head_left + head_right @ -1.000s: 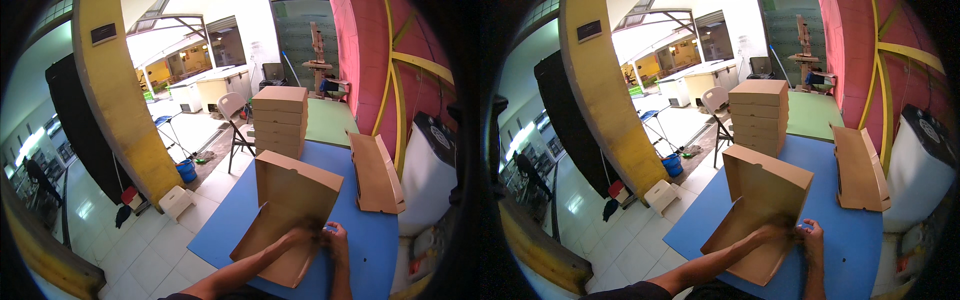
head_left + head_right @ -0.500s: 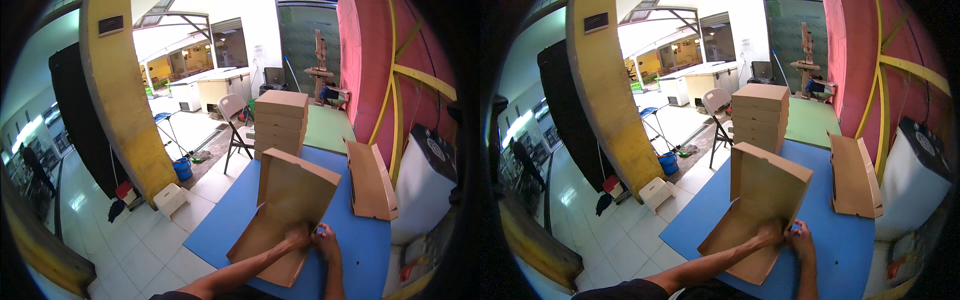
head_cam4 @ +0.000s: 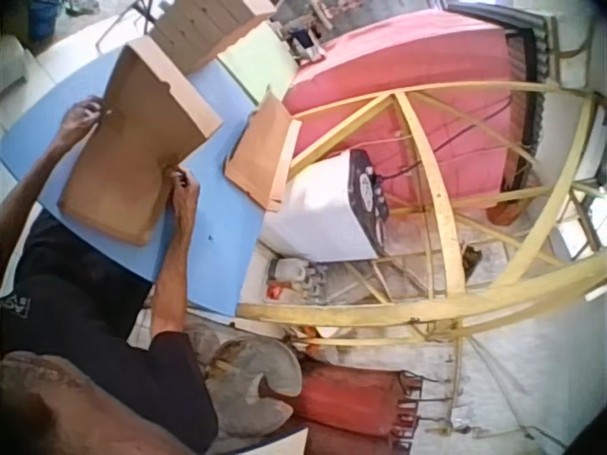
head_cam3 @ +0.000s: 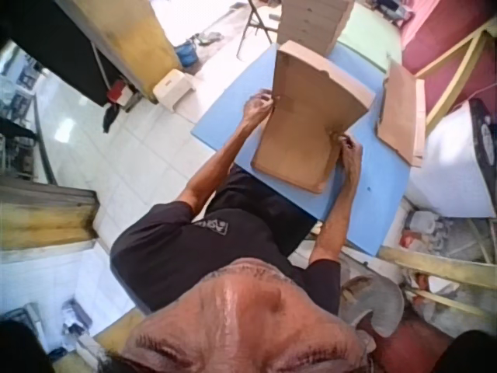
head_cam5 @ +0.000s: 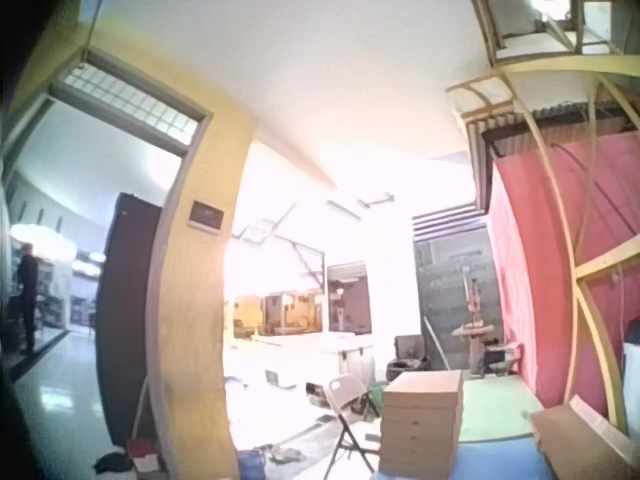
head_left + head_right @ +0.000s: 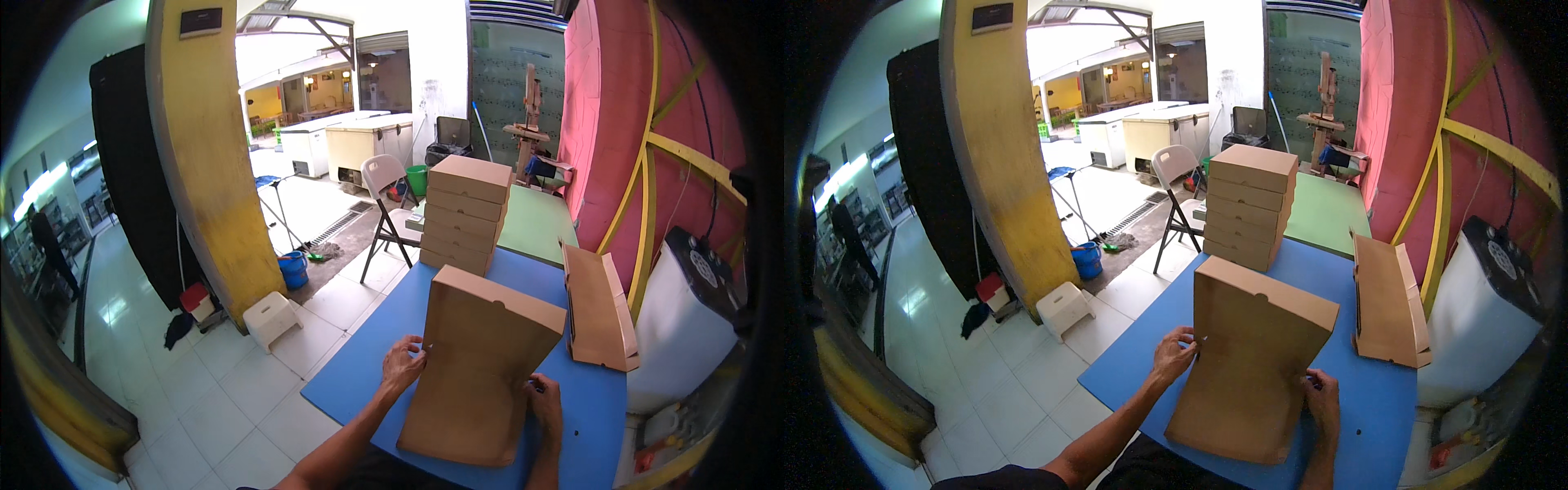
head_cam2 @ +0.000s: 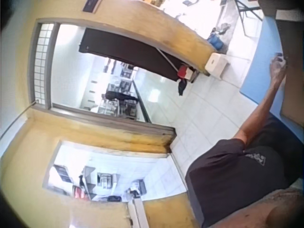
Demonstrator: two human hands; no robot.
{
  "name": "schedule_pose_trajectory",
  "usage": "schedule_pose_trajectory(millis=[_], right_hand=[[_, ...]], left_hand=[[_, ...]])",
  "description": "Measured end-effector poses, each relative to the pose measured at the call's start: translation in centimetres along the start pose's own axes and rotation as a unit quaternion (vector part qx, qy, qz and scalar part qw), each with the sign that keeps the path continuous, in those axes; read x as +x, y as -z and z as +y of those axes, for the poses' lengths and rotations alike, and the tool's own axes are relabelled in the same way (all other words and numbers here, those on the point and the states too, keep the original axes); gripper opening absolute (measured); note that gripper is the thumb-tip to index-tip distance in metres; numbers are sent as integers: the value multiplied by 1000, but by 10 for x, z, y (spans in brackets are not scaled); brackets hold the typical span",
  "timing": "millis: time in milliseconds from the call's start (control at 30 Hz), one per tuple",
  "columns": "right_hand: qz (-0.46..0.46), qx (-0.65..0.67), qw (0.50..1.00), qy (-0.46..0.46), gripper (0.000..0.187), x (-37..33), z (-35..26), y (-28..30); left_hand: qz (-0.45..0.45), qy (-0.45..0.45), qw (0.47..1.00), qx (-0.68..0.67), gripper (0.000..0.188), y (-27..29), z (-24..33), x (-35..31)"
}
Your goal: The person assembles flat cardboard sheets into rectangular boxes by folding and interlocking the flaps. Completed boxes are stacked on a blue table. The person repeats the process with additional sheets throughout the clip.
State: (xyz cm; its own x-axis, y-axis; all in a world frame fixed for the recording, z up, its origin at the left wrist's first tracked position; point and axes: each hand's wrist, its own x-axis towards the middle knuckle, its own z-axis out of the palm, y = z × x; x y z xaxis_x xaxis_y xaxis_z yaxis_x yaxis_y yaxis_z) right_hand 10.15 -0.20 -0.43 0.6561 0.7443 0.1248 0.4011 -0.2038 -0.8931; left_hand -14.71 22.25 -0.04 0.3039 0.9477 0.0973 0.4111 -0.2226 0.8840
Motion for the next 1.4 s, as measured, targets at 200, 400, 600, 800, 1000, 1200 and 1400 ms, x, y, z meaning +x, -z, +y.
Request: schedule_pose_trajectory(millis=[200, 400, 600, 800, 1000, 1200, 1400], right_hand=[[69, -24, 996, -55, 23, -33, -37, 7], [-49, -112, 989, 80, 24, -56, -84, -20], [-198, -82, 973, 84, 27, -5, -66, -103], [-265, 117, 953, -83, 23, 22, -56, -147], [-289, 135, 947, -34, 17, 21, -61, -135], [-310, 6, 946, 99, 14, 29, -55, -141], [-270, 68, 960, 25, 11, 22, -55, -151]], left_hand=[[-144, 15, 984, -98, 37, -14, -29, 7], [-255, -25, 957, -134, 38, -14, -35, -7], [-239, -19, 966, -100, 42, -11, -31, -26], [-212, -88, 968, -99, 59, -9, -39, -30], [-220, -102, 961, -135, 62, -4, -50, -43], [-157, 45, 983, -86, 56, -10, -50, -41], [-170, 133, 921, -325, 49, -11, -52, -36]])
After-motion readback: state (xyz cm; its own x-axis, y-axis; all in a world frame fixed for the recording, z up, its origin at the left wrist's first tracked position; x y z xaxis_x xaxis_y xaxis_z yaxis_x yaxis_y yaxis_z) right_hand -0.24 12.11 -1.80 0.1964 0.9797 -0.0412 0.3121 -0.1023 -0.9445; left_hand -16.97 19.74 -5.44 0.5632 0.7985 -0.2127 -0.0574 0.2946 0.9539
